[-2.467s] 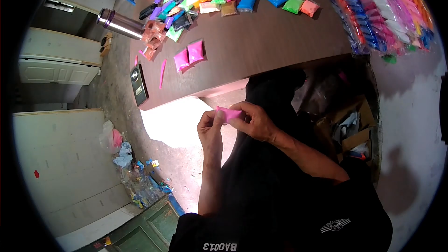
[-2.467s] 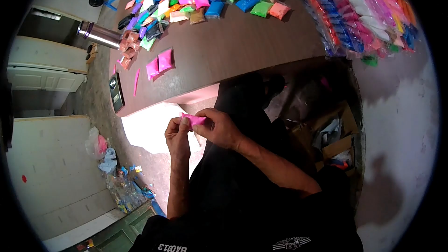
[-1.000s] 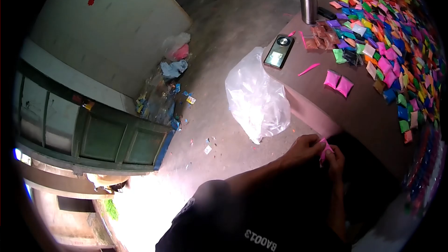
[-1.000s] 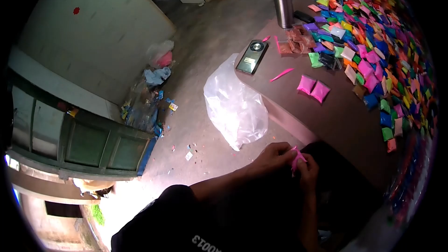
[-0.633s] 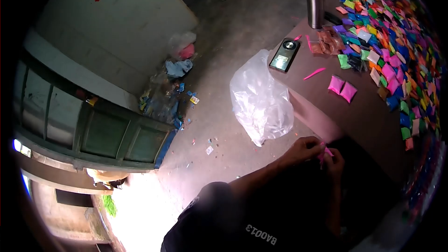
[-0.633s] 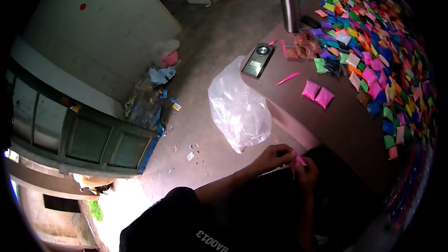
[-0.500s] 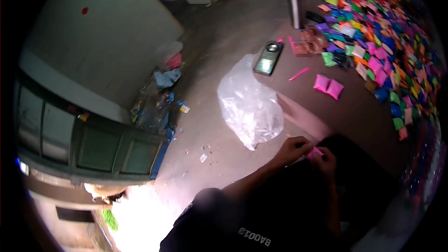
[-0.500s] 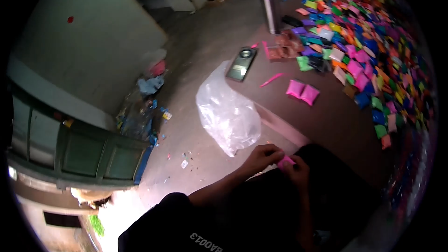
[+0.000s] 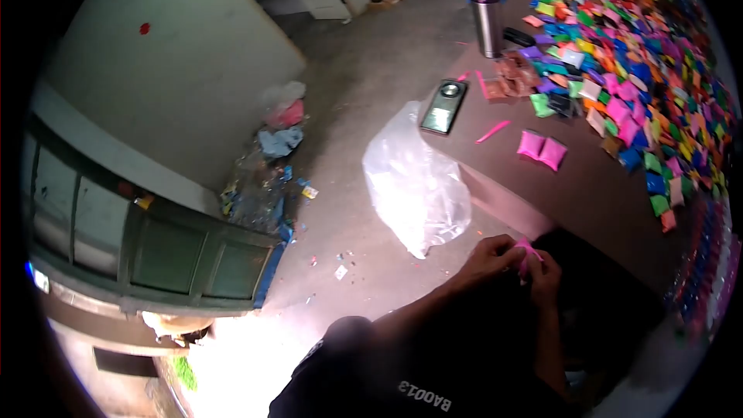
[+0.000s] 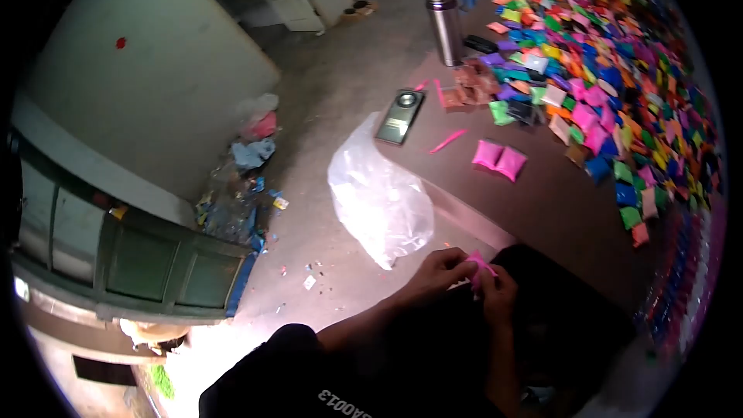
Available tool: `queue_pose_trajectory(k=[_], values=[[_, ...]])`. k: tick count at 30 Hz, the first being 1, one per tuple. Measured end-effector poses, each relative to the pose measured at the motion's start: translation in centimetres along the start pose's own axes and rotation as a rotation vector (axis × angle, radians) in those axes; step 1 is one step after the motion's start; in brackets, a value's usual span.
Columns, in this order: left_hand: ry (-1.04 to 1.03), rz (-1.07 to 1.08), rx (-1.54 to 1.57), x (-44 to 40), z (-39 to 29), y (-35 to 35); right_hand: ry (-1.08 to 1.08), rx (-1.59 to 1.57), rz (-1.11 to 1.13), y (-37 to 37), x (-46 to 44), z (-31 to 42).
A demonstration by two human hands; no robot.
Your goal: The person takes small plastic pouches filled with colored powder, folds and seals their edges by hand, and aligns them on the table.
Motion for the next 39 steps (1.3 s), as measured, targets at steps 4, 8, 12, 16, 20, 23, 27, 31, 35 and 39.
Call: queue_pose_trajectory(k=[4, 8, 12, 16, 20, 23, 27, 31, 35, 39], values=[[-0.105, 0.047, 0.090, 0.3, -1.2, 0.1, -0.041, 0.016, 0.003, -1.2, 0.5, 1.7], [-0.030, 0.066, 0.126, 0.0, 0.4, -0.2, -0.118, 0.010, 0.013, 0.2, 0.0, -0.6], [0.025, -0.007, 0.122, 0.2, 0.1, -0.3, -0.089, 0.029, -0.078, 2.0, -0.3, -1.9], [-0.032, -0.010, 0.125, 0.2, -0.2, 0.1, -0.085, 0.026, -0.067, 1.8, -0.6, -1.6], [-0.133, 0.031, 0.133, 0.0, -0.3, 0.3, -0.071, 0.017, 0.037, -0.9, 0.0, 0.9], [-0.108, 0.042, 0.102, 0.6, -1.0, 0.7, -0.092, 0.043, 0.049, -1.3, 0.0, 1.2], [-0.042, 0.107, 0.002, 0.7, -0.8, 0.1, 0.041, 0.064, 0.013, 1.1, -0.8, -0.6], [0.023, 0.017, -0.059, 0.4, -0.3, 0.4, 0.012, 0.086, -0.074, 1.4, -0.6, -0.3], [0.027, 0.032, -0.018, 0.4, -0.3, -0.6, 0.063, 0.102, -0.121, 0.9, -0.2, 0.1], [-0.005, 0.033, -0.037, 0.0, -0.4, -0.4, 0.018, -0.004, -0.038, -0.4, -0.1, 1.0]])
Point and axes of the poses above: each hand's wrist, its own x-axis away from the middle knuckle, its own y-axis out of the back of the hand, z = x × y, the point moved 10 cm from there along -x, towards the middle knuckle, and after that the axes turned 11 degrees about -x, right-handed, at the moved point
